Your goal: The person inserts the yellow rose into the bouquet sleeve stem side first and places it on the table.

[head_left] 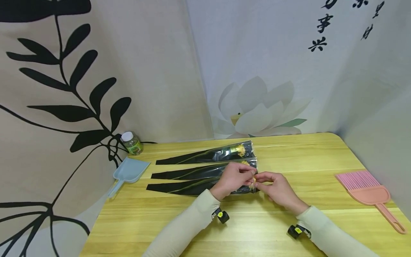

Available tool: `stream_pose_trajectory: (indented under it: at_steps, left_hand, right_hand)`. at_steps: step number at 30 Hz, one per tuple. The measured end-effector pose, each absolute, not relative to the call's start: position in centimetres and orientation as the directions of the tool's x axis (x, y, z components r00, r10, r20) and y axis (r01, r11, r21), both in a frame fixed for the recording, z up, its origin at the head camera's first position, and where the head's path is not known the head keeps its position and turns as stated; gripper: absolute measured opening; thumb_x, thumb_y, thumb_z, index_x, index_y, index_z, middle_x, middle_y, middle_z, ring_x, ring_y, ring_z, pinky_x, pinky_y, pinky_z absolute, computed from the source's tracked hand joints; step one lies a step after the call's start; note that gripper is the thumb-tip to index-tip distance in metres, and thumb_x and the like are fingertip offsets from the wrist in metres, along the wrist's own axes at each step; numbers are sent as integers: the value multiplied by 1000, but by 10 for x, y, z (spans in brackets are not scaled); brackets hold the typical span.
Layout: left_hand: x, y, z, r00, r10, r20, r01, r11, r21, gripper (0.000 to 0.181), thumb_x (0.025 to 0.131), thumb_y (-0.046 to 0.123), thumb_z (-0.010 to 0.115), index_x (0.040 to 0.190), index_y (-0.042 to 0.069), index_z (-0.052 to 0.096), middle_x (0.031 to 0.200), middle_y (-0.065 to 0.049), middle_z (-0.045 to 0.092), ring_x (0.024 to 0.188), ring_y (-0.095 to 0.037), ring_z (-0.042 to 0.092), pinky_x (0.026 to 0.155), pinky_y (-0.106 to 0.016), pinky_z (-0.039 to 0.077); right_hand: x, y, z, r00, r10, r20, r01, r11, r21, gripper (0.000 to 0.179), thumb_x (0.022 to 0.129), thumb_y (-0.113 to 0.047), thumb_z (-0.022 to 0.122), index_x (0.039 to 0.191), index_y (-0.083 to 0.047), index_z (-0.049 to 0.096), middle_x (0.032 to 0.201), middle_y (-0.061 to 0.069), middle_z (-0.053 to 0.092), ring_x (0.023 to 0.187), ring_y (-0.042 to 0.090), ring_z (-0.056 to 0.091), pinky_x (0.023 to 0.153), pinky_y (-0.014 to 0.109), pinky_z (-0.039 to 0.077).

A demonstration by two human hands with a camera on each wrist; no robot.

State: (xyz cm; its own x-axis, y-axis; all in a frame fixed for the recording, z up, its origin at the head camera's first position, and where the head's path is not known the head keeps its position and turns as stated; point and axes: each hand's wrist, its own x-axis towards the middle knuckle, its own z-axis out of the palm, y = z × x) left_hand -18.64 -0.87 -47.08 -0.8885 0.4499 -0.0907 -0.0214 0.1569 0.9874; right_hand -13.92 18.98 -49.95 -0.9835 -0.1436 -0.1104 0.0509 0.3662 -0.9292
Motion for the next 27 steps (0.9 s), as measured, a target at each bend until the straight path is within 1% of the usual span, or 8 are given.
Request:
stream_pose_trajectory:
  at_steps: [3, 7, 11, 12, 15, 18, 23, 27]
  left_hand:
    - [-186, -6, -471, -886, 457, -81, -15, 146, 989, 24, 103, 13, 70, 120, -2, 78, 90, -6, 79, 72, -8, 74, 72, -27, 66]
    - [-186, -2, -470, -888, 455, -60, 15, 158, 987, 25, 103, 13, 70, 120, -4, 77, 93, -6, 80, 72, -8, 75, 70, -28, 67]
    - [-185, 2, -471, -895, 443, -60, 17, 170, 985, 24, 102, 12, 71, 118, -4, 78, 92, -6, 80, 69, -6, 74, 68, -26, 66]
    - [-184, 3, -471, -896, 439, -65, 12, 170, 985, 23, 102, 12, 71, 118, -5, 78, 92, -5, 80, 69, -6, 73, 68, -26, 66]
    - [-183, 5, -474, -897, 432, -92, -29, 150, 988, 22, 101, 10, 71, 117, -5, 78, 89, -4, 78, 68, -5, 72, 68, -25, 66]
    - [-182, 6, -475, -893, 437, -106, -50, 136, 989, 22, 101, 8, 71, 117, -6, 78, 88, -5, 77, 68, -5, 72, 69, -25, 66]
    - [-182, 8, -476, -886, 451, -104, -45, 141, 989, 23, 102, 9, 71, 117, -7, 77, 88, -6, 78, 69, -5, 72, 71, -24, 66]
    - [-183, 9, -478, -878, 466, -107, -49, 135, 990, 24, 102, 11, 72, 117, -6, 77, 89, -6, 78, 69, -5, 73, 70, -24, 65]
  right_hand:
    - [-140, 190, -501, -986, -146, -76, 15, 378, -926, 29, 96, -25, 80, 121, -12, 78, 118, 9, 79, 54, 11, 58, 45, 23, 49]
    - [-142, 188, -504, -986, -167, -27, -40, 387, -921, 22, 98, -23, 78, 117, -12, 81, 116, 6, 81, 91, 15, 76, 74, 24, 61]
    - [-143, 187, -505, -984, -179, -17, -61, 420, -905, 18, 99, -19, 76, 116, -15, 82, 120, 5, 80, 116, 27, 74, 93, 35, 62]
    - [-144, 188, -506, -982, -186, -19, -64, 433, -899, 18, 100, -17, 75, 116, -16, 82, 122, 6, 79, 116, 27, 73, 91, 35, 63]
    - [-144, 189, -508, -974, -222, -43, -58, 433, -900, 20, 100, -14, 72, 119, -15, 81, 124, 12, 78, 81, 17, 72, 66, 27, 59]
    - [-145, 192, -510, -961, -271, -59, -63, 423, -904, 21, 103, -13, 69, 120, -13, 80, 121, 14, 77, 55, 6, 51, 50, 22, 46]
    - [-145, 197, -510, -945, -322, -59, -91, 432, -897, 21, 104, -14, 67, 120, -12, 80, 128, 17, 75, 58, 3, 48, 58, 24, 51]
    - [-145, 202, -507, -943, -330, -51, -110, 453, -884, 21, 104, -15, 68, 121, -14, 80, 132, 13, 75, 82, 9, 67, 74, 28, 58]
